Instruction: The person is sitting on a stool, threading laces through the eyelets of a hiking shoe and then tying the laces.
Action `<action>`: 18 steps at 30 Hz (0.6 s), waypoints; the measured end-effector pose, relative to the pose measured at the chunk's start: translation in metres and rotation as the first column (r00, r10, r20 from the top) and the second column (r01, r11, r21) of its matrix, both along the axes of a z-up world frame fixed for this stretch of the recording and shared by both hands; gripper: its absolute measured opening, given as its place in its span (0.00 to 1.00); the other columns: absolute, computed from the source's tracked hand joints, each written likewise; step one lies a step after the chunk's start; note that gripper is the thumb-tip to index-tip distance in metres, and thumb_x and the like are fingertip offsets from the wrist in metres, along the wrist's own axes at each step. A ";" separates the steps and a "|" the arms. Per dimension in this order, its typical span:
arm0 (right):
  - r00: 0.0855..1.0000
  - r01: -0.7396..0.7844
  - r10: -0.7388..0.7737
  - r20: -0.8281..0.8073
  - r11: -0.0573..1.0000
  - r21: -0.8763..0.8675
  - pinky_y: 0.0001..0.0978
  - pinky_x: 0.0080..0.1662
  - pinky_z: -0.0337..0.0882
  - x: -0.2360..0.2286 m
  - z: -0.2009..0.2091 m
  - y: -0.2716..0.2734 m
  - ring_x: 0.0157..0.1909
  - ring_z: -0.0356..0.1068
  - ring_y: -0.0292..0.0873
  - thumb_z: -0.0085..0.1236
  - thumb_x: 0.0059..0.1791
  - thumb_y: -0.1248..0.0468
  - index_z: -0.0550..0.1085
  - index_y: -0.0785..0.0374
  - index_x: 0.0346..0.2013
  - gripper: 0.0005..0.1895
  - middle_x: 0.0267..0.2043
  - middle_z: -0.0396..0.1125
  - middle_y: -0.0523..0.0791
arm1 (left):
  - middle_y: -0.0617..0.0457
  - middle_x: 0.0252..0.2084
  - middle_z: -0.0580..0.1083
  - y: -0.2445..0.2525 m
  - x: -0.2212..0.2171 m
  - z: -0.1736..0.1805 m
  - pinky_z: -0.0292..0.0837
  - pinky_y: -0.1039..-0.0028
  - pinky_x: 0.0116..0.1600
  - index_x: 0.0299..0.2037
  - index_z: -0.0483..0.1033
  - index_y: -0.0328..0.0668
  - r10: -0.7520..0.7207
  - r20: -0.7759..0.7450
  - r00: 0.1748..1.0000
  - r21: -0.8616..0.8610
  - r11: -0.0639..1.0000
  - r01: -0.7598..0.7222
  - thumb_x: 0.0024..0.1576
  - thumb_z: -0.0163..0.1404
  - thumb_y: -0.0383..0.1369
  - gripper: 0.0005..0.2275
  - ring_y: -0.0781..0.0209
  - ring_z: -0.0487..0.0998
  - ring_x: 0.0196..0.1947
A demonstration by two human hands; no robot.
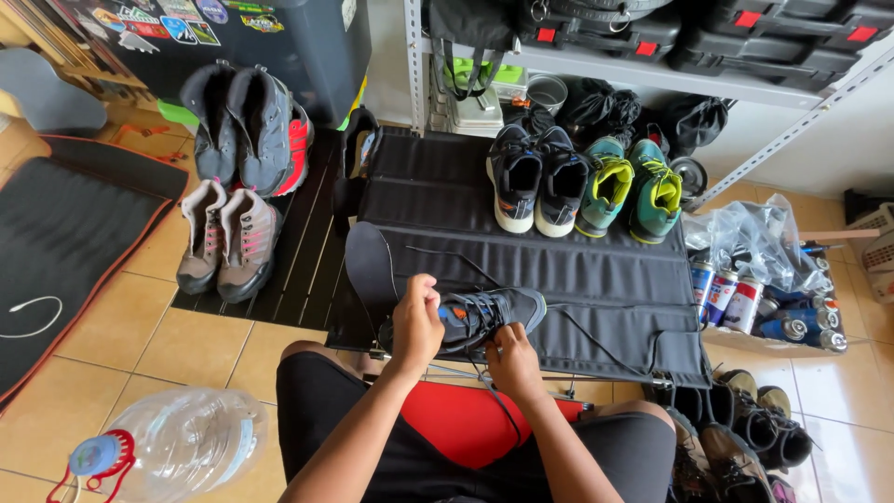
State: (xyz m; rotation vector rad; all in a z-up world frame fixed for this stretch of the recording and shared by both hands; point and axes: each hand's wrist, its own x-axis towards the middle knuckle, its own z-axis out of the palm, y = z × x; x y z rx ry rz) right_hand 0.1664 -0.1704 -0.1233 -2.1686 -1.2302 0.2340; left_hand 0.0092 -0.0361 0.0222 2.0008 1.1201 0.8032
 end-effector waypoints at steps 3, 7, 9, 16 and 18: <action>1.000 0.020 -0.020 -0.010 1.000 -0.010 0.52 0.35 0.76 0.001 -0.003 0.000 0.33 0.75 0.61 0.63 0.43 0.59 0.67 0.55 0.30 0.12 0.37 0.62 0.44 | 0.37 0.36 0.78 0.001 -0.005 0.009 0.78 0.51 0.45 0.53 0.65 0.39 0.017 0.024 1.000 0.081 0.997 -0.019 0.58 0.49 0.19 0.14 0.34 0.82 0.40; 1.000 0.027 -0.027 -0.013 0.999 -0.026 0.49 0.35 0.76 0.002 -0.007 0.004 0.33 0.75 0.59 0.64 0.42 0.57 0.68 0.53 0.29 0.12 0.37 0.62 0.42 | 0.33 0.40 0.80 0.000 0.005 0.046 0.79 0.50 0.47 0.70 0.52 0.41 -0.150 -0.514 0.844 -0.173 0.983 0.069 0.65 0.44 0.49 0.29 0.33 0.83 0.43; 1.000 0.025 -0.025 -0.005 0.999 -0.021 0.49 0.35 0.76 0.002 -0.008 0.004 0.33 0.75 0.59 0.65 0.42 0.57 0.68 0.53 0.29 0.12 0.36 0.63 0.42 | 0.29 0.46 0.78 0.001 0.013 0.043 0.77 0.49 0.52 0.73 0.43 0.40 -0.209 -0.487 0.848 -0.273 0.959 0.079 0.63 0.49 0.44 0.35 0.31 0.81 0.48; 0.999 0.033 -0.033 -0.019 0.999 -0.014 0.45 0.34 0.76 0.003 -0.014 0.003 0.32 0.76 0.56 0.65 0.41 0.58 0.69 0.54 0.27 0.11 0.32 0.64 0.41 | 0.36 0.50 0.76 -0.007 0.005 -0.001 0.76 0.54 0.59 0.76 0.52 0.58 -0.060 0.014 0.998 -0.465 0.883 0.059 0.48 0.58 0.20 0.44 0.37 0.79 0.54; 0.999 0.031 -0.030 -0.036 0.999 0.017 0.47 0.35 0.75 0.008 -0.018 0.005 0.33 0.75 0.58 0.65 0.41 0.59 0.69 0.55 0.26 0.11 0.30 0.64 0.43 | 0.40 0.45 0.77 -0.009 0.003 -0.021 0.77 0.60 0.54 0.69 0.63 0.55 -0.017 0.113 0.993 -0.430 0.901 0.064 0.47 0.57 0.20 0.37 0.44 0.80 0.48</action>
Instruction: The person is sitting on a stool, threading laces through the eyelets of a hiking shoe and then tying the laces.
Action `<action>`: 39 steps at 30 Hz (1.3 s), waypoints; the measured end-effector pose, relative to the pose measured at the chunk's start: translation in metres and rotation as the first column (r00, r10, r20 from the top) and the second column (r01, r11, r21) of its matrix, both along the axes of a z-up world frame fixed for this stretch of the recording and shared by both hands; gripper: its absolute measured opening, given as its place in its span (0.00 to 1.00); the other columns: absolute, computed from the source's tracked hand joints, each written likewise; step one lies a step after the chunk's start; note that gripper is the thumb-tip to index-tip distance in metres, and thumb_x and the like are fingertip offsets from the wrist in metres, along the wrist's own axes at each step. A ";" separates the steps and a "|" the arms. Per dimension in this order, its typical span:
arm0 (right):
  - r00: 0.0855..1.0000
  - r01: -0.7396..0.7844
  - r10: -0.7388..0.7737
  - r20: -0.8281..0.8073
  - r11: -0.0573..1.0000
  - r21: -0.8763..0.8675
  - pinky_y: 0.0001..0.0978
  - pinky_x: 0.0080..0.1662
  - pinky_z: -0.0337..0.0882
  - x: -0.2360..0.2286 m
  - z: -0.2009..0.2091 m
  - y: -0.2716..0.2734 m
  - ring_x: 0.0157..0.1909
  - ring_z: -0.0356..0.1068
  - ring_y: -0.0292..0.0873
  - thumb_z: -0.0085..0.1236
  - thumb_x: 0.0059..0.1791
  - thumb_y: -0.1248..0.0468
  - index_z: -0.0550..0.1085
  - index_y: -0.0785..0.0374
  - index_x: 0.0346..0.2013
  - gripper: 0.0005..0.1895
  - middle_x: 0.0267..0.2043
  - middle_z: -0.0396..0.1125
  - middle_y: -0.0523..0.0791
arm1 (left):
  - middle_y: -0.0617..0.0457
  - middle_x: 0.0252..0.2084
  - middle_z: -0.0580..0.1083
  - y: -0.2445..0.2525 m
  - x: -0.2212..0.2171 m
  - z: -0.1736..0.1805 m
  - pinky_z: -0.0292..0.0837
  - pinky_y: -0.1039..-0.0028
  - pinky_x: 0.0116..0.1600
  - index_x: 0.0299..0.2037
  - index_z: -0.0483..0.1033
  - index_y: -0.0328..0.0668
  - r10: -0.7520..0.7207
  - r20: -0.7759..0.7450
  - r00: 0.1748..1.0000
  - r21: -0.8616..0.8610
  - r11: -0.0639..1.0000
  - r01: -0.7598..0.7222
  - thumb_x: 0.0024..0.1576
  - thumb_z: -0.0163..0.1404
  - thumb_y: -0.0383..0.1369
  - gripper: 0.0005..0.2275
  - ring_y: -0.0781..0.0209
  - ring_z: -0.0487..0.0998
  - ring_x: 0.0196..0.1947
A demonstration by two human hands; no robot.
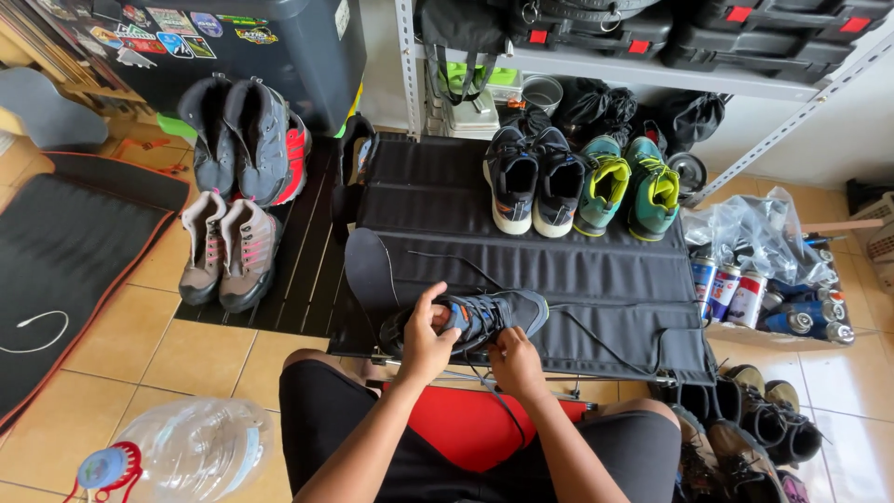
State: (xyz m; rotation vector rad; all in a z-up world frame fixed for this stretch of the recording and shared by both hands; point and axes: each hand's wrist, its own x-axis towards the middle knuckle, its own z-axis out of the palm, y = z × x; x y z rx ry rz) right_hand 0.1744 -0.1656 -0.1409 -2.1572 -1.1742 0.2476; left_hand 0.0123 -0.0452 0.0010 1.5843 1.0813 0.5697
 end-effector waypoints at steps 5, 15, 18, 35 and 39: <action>0.997 0.027 -0.024 -0.074 0.998 0.050 0.45 0.35 0.73 0.011 -0.004 -0.003 0.34 0.75 0.57 0.65 0.40 0.61 0.69 0.55 0.24 0.11 0.25 0.65 0.45 | 0.50 0.37 0.72 0.005 0.004 -0.010 0.76 0.66 0.49 0.61 0.73 0.51 0.082 0.084 0.993 -0.076 0.994 -0.076 0.43 0.55 0.23 0.30 0.56 0.78 0.41; 0.969 0.007 -0.024 -0.247 0.998 -0.068 0.48 0.38 0.72 0.015 0.017 -0.006 0.35 0.74 0.59 0.61 0.40 0.62 0.71 0.59 0.24 0.07 0.25 0.68 0.49 | 0.42 0.60 0.71 0.011 0.026 -0.023 0.73 0.61 0.60 0.62 0.72 0.54 0.160 -0.076 0.984 -0.288 0.942 -0.176 0.43 0.63 0.30 0.32 0.46 0.74 0.61; 0.937 0.019 -0.069 -0.342 0.989 -0.149 0.48 0.40 0.72 0.018 0.028 -0.005 0.38 0.74 0.58 0.59 0.40 0.59 0.73 0.59 0.25 0.07 0.27 0.70 0.50 | 0.38 0.52 0.73 0.006 0.024 -0.035 0.77 0.61 0.51 0.58 0.76 0.45 0.292 0.139 0.946 -0.397 0.892 -0.217 0.39 0.62 0.17 0.32 0.46 0.77 0.52; 0.729 0.010 -0.108 -0.675 0.989 -0.147 0.40 0.40 0.68 0.013 0.097 -0.004 0.36 0.70 0.50 0.57 0.40 0.61 0.78 0.68 0.25 0.11 0.26 0.72 0.54 | 0.52 0.38 0.76 0.012 0.009 -0.035 0.78 0.79 0.40 0.49 0.82 0.41 0.165 0.459 0.873 -0.254 0.966 -0.049 0.44 0.60 0.15 0.21 0.67 0.74 0.37; 0.680 -0.048 -0.017 -0.733 0.997 -0.068 0.30 0.28 0.65 0.056 0.119 -0.049 0.25 0.61 0.41 0.58 0.49 0.65 0.79 0.73 0.33 0.10 0.20 0.62 0.48 | 0.49 0.40 0.78 0.021 0.013 -0.046 0.78 0.74 0.43 0.58 0.81 0.50 0.085 0.406 0.910 -0.154 0.988 -0.023 0.48 0.55 0.15 0.27 0.65 0.77 0.39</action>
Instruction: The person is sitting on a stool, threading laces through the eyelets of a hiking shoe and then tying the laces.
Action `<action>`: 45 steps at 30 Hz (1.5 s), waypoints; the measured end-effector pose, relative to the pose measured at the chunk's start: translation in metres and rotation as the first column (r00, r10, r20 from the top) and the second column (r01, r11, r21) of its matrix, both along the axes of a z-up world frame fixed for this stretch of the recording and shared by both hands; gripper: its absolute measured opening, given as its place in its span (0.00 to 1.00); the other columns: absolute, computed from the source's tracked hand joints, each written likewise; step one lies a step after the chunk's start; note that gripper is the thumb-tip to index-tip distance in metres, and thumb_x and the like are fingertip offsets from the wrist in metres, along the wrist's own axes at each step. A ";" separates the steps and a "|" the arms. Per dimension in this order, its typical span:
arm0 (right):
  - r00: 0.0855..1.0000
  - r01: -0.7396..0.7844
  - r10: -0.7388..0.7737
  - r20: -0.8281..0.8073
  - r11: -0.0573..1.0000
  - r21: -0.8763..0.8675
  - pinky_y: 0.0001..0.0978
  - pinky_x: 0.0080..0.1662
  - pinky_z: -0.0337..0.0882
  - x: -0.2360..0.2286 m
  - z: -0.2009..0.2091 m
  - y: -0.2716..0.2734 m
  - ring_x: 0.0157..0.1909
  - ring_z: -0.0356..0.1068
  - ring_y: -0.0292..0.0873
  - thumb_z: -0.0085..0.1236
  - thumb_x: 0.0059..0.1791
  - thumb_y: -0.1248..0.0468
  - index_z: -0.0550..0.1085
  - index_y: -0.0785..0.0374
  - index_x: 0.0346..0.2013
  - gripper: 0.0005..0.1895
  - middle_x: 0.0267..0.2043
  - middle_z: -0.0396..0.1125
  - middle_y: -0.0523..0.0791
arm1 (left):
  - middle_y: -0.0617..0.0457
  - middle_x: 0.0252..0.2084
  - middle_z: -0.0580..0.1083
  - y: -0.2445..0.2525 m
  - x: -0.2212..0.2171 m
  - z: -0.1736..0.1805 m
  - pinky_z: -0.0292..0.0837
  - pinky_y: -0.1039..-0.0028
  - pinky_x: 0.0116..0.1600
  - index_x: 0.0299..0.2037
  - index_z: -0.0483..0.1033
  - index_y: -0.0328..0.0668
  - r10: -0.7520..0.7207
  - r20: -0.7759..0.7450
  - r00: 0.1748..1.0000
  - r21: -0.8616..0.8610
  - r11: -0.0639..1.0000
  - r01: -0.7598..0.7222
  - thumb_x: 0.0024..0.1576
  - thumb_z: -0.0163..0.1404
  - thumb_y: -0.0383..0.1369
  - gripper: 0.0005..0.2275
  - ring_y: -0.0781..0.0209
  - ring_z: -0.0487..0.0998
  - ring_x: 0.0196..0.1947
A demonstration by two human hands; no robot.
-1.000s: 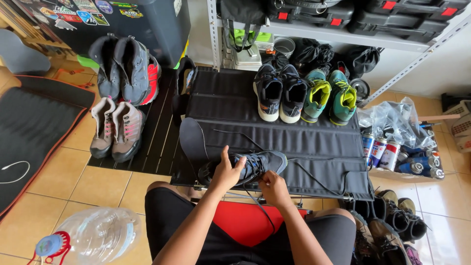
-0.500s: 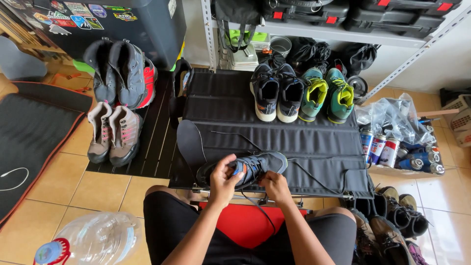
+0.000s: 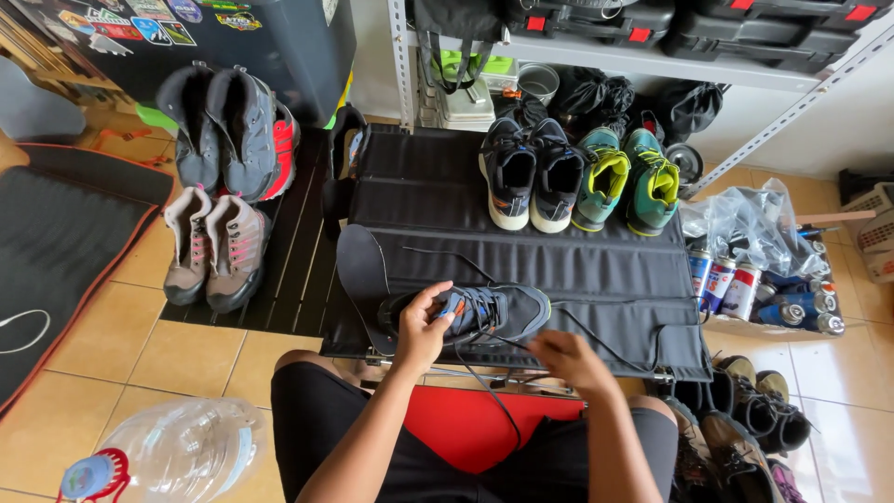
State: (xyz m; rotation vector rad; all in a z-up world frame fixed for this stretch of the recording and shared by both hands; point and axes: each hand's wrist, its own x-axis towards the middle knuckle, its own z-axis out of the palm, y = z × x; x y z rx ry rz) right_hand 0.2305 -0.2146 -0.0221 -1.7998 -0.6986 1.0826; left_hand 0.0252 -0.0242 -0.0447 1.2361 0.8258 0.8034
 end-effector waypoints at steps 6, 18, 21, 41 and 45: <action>0.963 -0.067 0.142 0.227 0.949 -0.308 0.31 0.36 0.60 0.088 0.047 -0.117 0.30 0.62 0.39 0.61 0.51 0.63 0.80 0.70 0.28 0.12 0.24 0.66 0.44 | 0.49 0.35 0.80 0.016 0.002 0.019 0.74 0.78 0.43 0.54 0.81 0.40 0.017 0.020 1.000 -0.121 0.992 -0.014 0.43 0.52 0.13 0.27 0.63 0.78 0.35; 0.713 0.650 -0.700 -0.018 0.652 0.390 0.46 0.58 0.74 0.059 0.148 -0.178 0.51 0.74 0.52 0.51 0.54 0.73 0.76 0.67 0.39 0.05 0.47 0.74 0.51 | 0.52 0.27 0.67 0.004 0.035 0.046 0.60 0.72 0.31 0.33 0.73 0.42 0.130 -0.210 0.969 -0.330 0.923 -0.196 0.33 0.49 0.15 0.17 0.61 0.66 0.28; 0.646 0.430 -0.569 0.509 0.822 0.373 0.32 0.57 0.74 0.104 0.085 -0.172 0.48 0.74 0.39 0.52 0.52 0.68 0.78 0.50 0.30 0.10 0.40 0.74 0.38 | 0.55 0.25 0.72 -0.004 0.028 0.049 0.65 0.72 0.34 0.30 0.72 0.44 0.071 -0.328 0.942 -0.083 0.991 -0.104 0.41 0.56 0.32 0.09 0.63 0.71 0.26; 0.821 -0.051 -0.039 0.570 0.989 0.141 0.40 0.37 0.77 -0.068 0.007 0.102 0.36 0.77 0.51 0.60 0.51 0.63 0.82 0.61 0.41 0.08 0.34 0.74 0.46 | 0.41 0.56 0.77 0.055 0.015 0.064 0.74 0.54 0.61 0.53 0.81 0.44 -0.273 -0.722 0.636 0.147 0.838 0.526 0.60 0.53 0.30 0.12 0.39 0.75 0.61; 0.769 -0.017 -0.033 0.638 0.997 0.073 0.42 0.38 0.76 -0.076 -0.009 0.111 0.36 0.76 0.52 0.59 0.51 0.60 0.82 0.58 0.39 0.08 0.35 0.71 0.44 | 0.38 0.56 0.77 0.051 0.013 0.077 0.72 0.53 0.63 0.54 0.81 0.40 -0.303 -0.694 0.653 0.111 0.851 0.513 0.62 0.51 0.31 0.13 0.38 0.75 0.61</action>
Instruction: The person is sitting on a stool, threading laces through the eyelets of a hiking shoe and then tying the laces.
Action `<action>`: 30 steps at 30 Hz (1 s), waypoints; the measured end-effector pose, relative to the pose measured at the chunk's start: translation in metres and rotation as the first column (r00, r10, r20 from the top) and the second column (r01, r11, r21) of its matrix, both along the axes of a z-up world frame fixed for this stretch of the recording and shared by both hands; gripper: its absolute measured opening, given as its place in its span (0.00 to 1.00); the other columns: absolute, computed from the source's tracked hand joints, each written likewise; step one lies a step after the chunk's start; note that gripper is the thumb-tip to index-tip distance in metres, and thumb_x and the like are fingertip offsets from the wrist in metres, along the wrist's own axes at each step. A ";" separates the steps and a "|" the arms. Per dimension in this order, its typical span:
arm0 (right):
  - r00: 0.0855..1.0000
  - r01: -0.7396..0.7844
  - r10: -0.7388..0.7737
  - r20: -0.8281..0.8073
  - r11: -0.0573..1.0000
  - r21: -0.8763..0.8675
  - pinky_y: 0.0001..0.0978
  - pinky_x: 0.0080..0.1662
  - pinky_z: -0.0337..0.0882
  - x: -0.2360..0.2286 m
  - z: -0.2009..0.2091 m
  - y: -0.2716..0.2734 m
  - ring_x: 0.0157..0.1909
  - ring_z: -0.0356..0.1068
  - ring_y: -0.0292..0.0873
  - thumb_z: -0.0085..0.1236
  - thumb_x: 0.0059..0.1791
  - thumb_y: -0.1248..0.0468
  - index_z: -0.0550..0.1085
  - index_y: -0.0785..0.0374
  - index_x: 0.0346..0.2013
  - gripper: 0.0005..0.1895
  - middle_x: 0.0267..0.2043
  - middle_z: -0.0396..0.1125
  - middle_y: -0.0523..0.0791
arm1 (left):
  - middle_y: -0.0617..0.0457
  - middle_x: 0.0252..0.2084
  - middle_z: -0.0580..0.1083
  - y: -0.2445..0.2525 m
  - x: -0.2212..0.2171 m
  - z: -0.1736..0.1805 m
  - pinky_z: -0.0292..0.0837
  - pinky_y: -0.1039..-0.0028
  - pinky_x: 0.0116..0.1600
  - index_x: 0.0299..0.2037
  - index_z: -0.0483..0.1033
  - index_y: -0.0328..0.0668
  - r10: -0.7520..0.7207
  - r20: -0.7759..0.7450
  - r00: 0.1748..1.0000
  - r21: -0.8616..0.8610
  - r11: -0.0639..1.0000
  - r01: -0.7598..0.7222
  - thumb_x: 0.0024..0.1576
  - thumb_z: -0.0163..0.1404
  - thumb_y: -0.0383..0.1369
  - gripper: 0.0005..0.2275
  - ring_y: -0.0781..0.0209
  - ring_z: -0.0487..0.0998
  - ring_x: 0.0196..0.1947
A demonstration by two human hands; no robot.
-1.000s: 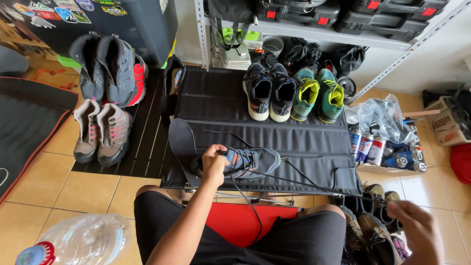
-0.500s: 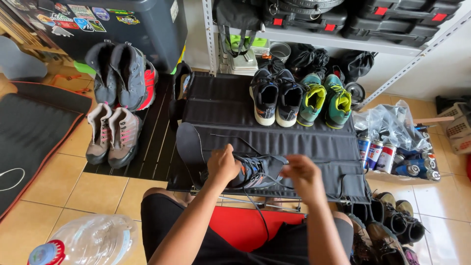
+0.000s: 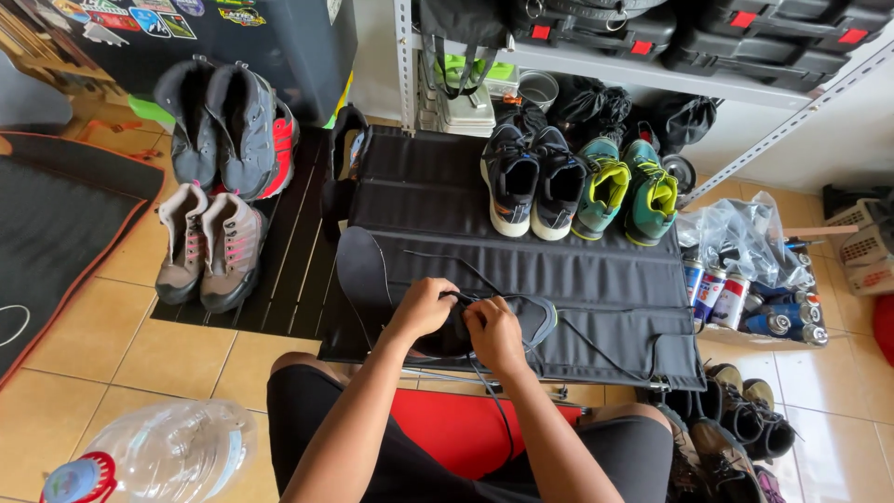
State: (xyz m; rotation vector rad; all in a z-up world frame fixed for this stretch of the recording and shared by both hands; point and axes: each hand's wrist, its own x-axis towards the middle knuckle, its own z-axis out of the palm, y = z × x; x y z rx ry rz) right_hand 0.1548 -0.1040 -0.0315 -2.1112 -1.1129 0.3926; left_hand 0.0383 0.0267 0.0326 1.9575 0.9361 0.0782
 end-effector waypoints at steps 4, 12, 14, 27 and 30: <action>0.999 0.033 -0.030 0.040 0.996 -0.084 0.46 0.41 0.76 0.002 -0.014 0.008 0.38 0.76 0.54 0.59 0.49 0.57 0.82 0.55 0.36 0.08 0.34 0.71 0.43 | 0.34 0.57 0.76 0.000 -0.004 -0.001 0.70 0.51 0.65 0.56 0.79 0.33 -0.025 0.064 0.998 -0.046 0.999 0.028 0.62 0.47 0.28 0.14 0.35 0.73 0.62; 0.986 0.101 -0.087 0.140 0.990 -0.095 0.44 0.40 0.76 -0.010 -0.032 0.011 0.36 0.75 0.52 0.56 0.49 0.55 0.81 0.52 0.34 0.09 0.33 0.70 0.40 | 0.34 0.55 0.77 -0.006 -0.008 -0.007 0.70 0.53 0.64 0.55 0.79 0.33 -0.030 0.116 0.993 -0.001 1.000 0.031 0.62 0.48 0.28 0.14 0.36 0.74 0.61; 0.975 0.136 -0.119 0.187 0.987 -0.084 0.44 0.39 0.75 -0.016 -0.041 0.011 0.35 0.75 0.51 0.56 0.49 0.54 0.80 0.51 0.33 0.09 0.32 0.69 0.40 | 0.35 0.53 0.78 -0.010 -0.008 -0.009 0.71 0.53 0.64 0.54 0.80 0.33 -0.047 0.120 0.992 0.033 0.999 0.043 0.62 0.48 0.29 0.14 0.35 0.75 0.60; 0.919 0.123 -0.182 0.349 0.975 0.184 0.45 0.35 0.72 -0.020 -0.067 0.001 0.31 0.73 0.54 0.59 0.48 0.57 0.72 0.51 0.31 0.05 0.25 0.64 0.43 | 0.43 0.44 0.81 -0.003 0.014 -0.039 0.78 0.58 0.50 0.40 0.86 0.43 0.272 -0.015 0.962 -0.242 0.933 -0.268 0.51 0.58 0.37 0.11 0.42 0.80 0.52; 0.957 0.143 -0.178 0.230 0.976 0.163 0.49 0.35 0.72 -0.019 -0.058 -0.004 0.32 0.73 0.57 0.60 0.49 0.56 0.71 0.53 0.32 0.08 0.24 0.66 0.46 | 0.39 0.46 0.81 -0.002 0.016 -0.035 0.78 0.57 0.51 0.40 0.86 0.40 0.254 -0.044 0.966 -0.247 0.934 -0.257 0.51 0.57 0.34 0.10 0.39 0.80 0.53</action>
